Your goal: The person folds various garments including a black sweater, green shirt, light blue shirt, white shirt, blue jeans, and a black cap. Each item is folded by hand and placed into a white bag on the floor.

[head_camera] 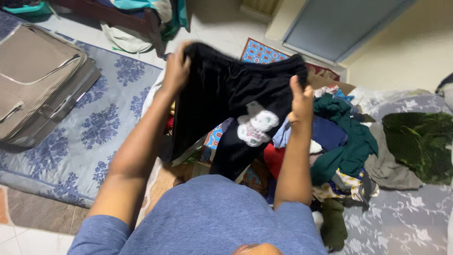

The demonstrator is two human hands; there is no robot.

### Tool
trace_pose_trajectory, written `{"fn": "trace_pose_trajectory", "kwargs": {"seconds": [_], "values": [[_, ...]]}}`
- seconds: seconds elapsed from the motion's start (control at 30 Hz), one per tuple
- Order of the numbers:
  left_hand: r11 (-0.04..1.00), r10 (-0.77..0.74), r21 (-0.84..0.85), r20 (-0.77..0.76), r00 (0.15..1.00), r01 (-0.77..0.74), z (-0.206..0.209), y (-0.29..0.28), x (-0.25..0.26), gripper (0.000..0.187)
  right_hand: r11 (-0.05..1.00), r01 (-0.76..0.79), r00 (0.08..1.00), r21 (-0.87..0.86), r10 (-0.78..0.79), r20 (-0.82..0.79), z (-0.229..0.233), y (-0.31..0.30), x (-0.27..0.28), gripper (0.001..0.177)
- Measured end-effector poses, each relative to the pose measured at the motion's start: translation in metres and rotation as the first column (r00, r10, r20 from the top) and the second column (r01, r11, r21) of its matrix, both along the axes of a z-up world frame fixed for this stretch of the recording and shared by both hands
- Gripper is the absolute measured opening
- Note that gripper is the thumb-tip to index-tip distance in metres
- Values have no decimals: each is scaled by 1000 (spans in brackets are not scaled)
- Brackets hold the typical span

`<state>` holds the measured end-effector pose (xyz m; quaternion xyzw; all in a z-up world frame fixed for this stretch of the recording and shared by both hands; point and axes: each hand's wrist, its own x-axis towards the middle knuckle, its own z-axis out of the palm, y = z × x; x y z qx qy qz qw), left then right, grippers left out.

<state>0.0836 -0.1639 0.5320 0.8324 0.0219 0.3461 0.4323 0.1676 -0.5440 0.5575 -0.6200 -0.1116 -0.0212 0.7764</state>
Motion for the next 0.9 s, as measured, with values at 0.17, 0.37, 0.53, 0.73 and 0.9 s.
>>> {"fn": "trace_pose_trajectory", "kwargs": {"seconds": [0.17, 0.37, 0.53, 0.73, 0.9], "values": [[989, -103, 129, 198, 975, 79, 59, 0, 33, 13, 972, 16, 995, -234, 7, 97, 43, -69, -2, 45], [563, -785, -486, -64, 616, 668, 65, 3, 61, 21, 988, 6, 999, -153, -1, 34, -19, -154, 34, 49], [466, -850, -705, -191, 490, 535, 9, -2, 80, 26, 966, -258, 966, 30, 259, -24, -98, -157, 81, 52], [523, -720, -770, -170, 673, 366, -57, -53, 90, 29, 946, 23, 926, 322, 101, -363, -119, -75, 67, 68], [809, -420, -485, -79, 904, 333, -70, -114, 76, 32, 934, 115, 949, 337, -4, -314, -155, -20, 50, 78]]}}
